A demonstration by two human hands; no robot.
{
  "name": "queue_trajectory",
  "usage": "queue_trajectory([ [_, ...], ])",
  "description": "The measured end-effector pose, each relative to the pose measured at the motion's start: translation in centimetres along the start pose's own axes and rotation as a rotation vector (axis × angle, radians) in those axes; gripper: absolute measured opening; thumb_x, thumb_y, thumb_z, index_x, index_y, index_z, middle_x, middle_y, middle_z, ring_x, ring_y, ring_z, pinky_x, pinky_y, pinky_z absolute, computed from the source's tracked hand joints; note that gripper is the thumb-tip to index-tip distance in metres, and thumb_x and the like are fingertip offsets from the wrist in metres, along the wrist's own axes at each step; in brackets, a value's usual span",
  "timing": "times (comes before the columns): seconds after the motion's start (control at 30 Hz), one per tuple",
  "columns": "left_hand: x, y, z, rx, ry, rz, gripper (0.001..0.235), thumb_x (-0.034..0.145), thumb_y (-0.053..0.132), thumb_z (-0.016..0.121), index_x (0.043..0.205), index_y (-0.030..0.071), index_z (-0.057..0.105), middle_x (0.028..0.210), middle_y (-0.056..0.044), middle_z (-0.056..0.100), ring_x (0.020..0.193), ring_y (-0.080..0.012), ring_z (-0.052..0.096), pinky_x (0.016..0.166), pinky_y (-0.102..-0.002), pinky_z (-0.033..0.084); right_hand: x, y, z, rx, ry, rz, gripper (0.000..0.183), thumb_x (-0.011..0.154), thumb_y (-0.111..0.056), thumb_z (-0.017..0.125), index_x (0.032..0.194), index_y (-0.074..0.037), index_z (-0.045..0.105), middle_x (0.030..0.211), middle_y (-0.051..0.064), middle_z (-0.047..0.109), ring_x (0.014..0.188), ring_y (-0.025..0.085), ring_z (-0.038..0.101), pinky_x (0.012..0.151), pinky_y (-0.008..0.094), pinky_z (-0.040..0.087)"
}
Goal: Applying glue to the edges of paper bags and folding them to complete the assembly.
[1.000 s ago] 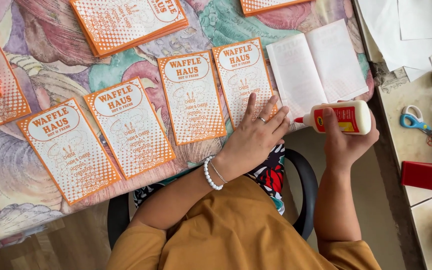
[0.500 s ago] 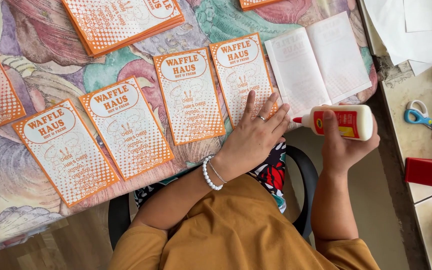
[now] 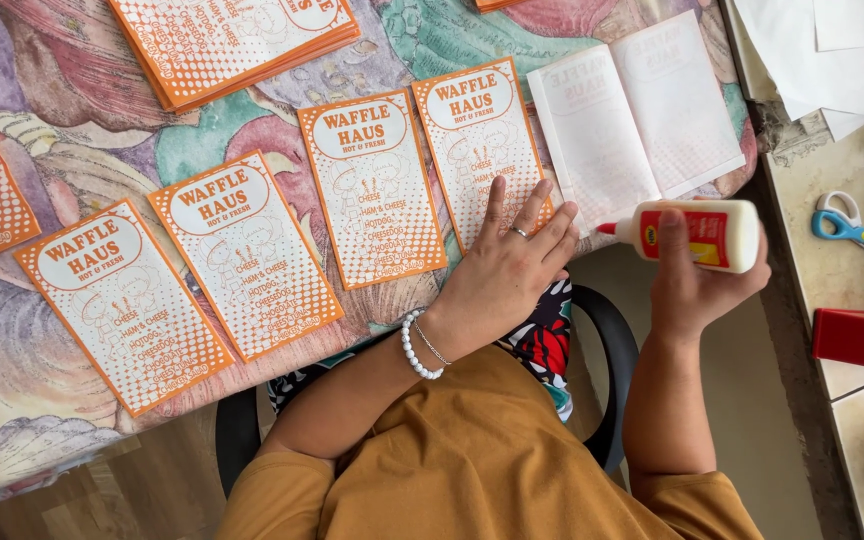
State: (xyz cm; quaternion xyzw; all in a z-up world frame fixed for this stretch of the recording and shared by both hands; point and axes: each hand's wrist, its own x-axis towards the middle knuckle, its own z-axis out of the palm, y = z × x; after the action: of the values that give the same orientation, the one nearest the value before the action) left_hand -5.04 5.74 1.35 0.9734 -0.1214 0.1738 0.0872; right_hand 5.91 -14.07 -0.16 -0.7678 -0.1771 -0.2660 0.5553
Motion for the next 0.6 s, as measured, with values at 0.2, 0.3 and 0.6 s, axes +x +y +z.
queue_trajectory([
  [0.2, 0.0, 0.0, 0.3, -0.015, -0.004, 0.005, 0.039, 0.106, 0.034, 0.052, 0.137, 0.014, 0.061, 0.152, -0.007, 0.056, 0.15, -0.0418, 0.034, 0.123, -0.072, 0.018, 2.2, 0.7, -0.2, 0.03, 0.066, -0.05, 0.032, 0.099, -0.009, 0.087, 0.105, 0.006, 0.059, 0.098, 0.02, 0.068, 0.088, 0.03, 0.07, 0.078, 0.043, 0.065],
  [0.3, 0.0, 0.0, 0.1, -0.009, 0.001, 0.002, 0.039, 0.105, 0.037, 0.054, 0.136, 0.014, 0.061, 0.151, -0.007, 0.057, 0.15, -0.0417, 0.035, 0.122, -0.072, 0.019, 1.2, 1.0, 0.0, 0.025, 0.074, -0.039, 0.035, 0.097, -0.01, 0.088, 0.106, 0.007, 0.059, 0.096, 0.019, 0.067, 0.086, 0.028, 0.069, 0.074, 0.041, 0.064],
  [0.6, 0.1, 0.0, 0.1, -0.042, -0.004, -0.005, 0.041, 0.103, 0.038, 0.057, 0.135, 0.013, 0.062, 0.151, -0.007, 0.056, 0.151, -0.0409, 0.032, 0.12, -0.075, 0.019, 2.5, 1.5, -0.7, -0.042, 0.097, -0.1, 0.034, 0.099, -0.011, 0.088, 0.105, 0.007, 0.059, 0.095, 0.018, 0.067, 0.084, 0.029, 0.07, 0.072, 0.041, 0.065],
])
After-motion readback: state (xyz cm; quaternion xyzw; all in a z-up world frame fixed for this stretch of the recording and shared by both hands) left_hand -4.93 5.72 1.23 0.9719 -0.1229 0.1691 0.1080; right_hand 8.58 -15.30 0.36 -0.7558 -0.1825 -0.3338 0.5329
